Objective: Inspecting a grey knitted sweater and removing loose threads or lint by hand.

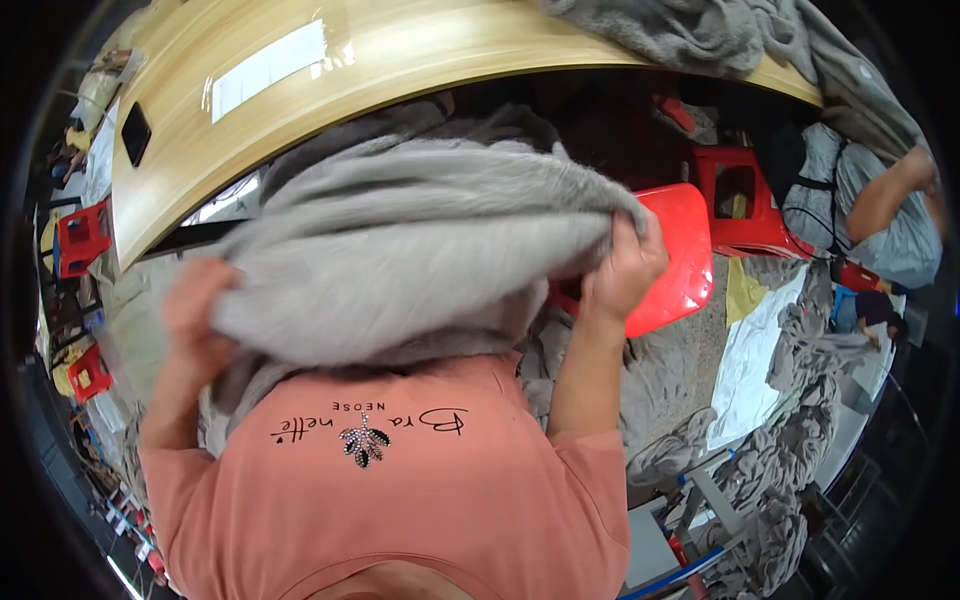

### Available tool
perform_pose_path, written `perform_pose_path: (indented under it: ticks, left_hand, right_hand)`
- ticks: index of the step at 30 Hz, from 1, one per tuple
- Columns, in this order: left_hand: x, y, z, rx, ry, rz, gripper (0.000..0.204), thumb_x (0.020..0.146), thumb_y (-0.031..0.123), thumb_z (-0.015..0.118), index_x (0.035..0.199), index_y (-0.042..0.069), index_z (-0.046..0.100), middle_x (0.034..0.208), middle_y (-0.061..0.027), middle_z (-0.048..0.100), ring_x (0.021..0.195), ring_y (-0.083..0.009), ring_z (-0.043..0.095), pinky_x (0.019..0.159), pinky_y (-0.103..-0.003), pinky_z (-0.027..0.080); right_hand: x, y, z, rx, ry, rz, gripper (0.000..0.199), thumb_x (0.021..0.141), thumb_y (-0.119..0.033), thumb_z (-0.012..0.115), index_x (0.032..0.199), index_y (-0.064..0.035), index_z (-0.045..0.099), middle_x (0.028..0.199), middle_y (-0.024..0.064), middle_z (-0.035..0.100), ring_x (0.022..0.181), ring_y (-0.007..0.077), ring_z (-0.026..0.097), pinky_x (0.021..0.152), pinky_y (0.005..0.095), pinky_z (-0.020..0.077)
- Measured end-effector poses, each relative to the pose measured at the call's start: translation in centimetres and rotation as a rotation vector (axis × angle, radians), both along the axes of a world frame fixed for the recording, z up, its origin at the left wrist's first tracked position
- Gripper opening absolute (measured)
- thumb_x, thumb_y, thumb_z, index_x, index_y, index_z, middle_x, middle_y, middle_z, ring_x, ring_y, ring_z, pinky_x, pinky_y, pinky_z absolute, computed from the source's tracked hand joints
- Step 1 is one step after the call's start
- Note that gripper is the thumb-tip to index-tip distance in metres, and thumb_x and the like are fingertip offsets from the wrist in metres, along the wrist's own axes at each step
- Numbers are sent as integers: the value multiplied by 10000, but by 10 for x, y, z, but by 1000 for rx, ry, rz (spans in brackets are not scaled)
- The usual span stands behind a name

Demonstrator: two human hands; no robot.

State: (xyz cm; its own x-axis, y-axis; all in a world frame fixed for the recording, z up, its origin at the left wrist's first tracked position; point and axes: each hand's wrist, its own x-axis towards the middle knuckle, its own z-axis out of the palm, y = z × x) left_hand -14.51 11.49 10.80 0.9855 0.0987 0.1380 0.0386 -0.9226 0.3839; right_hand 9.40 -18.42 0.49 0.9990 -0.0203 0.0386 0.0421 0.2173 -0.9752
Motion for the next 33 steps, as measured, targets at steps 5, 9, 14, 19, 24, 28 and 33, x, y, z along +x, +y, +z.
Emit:
perform_pose_path:
  ticks: [5, 9, 14, 19, 24, 28, 33]
  left_hand:
    - [-27, -12, -85, -233, 463, -14, 179, 549, -8, 533, 723, -1, 493, 727, -186, 530, 665, -397, 523, 581, -451, 423]
    - [-5, -7, -66, -345, 497, -164, 152, 542, 8, 533, 684, -3, 481, 704, -192, 528, 663, -397, 520, 575, -459, 415]
    - [30, -4, -78, -368, 592, -370, 233, 525, 100, 551, 716, -27, 510, 672, -216, 520, 650, -421, 494, 578, -473, 398]
    - [50, 33, -70, -818, 447, -94, 499, 646, 257, 654, 1054, 2, 520, 913, -51, 545, 849, -183, 520, 740, -282, 397]
    - [130, -6, -109, -503, 170, -214, 378, 727, 14, 573, 1099, -10, 513, 1045, -99, 560, 979, -195, 514, 840, -306, 395]
    - [133, -21, -127, -829, 202, -210, 164, 804, 18, 541, 952, -42, 581, 833, -60, 611, 778, -153, 560, 718, -263, 440]
    - [113, -3, -135, -1175, -15, 180, 163, 830, 92, 544, 923, -38, 576, 853, -66, 591, 812, -153, 552, 727, -297, 448]
  right_hand:
    - [8, -35, -105, -525, 241, -49, 189, 717, 60, 569, 900, 40, 613, 794, 54, 612, 724, 107, 539, 680, 249, 446]
    - [-17, -24, -95, -940, -72, 23, 184, 725, 46, 528, 896, 28, 595, 865, 111, 600, 806, 199, 578, 737, 290, 456]
    - [-17, 64, -63, -929, -612, 255, 337, 691, -162, 630, 977, -9, 536, 970, 171, 531, 899, 326, 505, 791, 419, 395]
    - [-33, 132, -77, -1097, -529, 609, 178, 618, -176, 635, 764, -82, 594, 782, 90, 554, 827, 287, 514, 788, 408, 352]
    - [-52, 103, -57, -690, -649, 414, 82, 598, -58, 537, 679, -73, 543, 709, 73, 540, 691, 266, 518, 699, 409, 376]
    - [-46, 85, -35, -567, -616, 400, 57, 589, -64, 528, 637, -45, 505, 695, 102, 548, 641, 278, 554, 592, 397, 430]
    - [-23, 73, -49, -797, -816, 431, 72, 548, -108, 569, 586, -83, 513, 623, 78, 544, 674, 260, 582, 579, 392, 447]
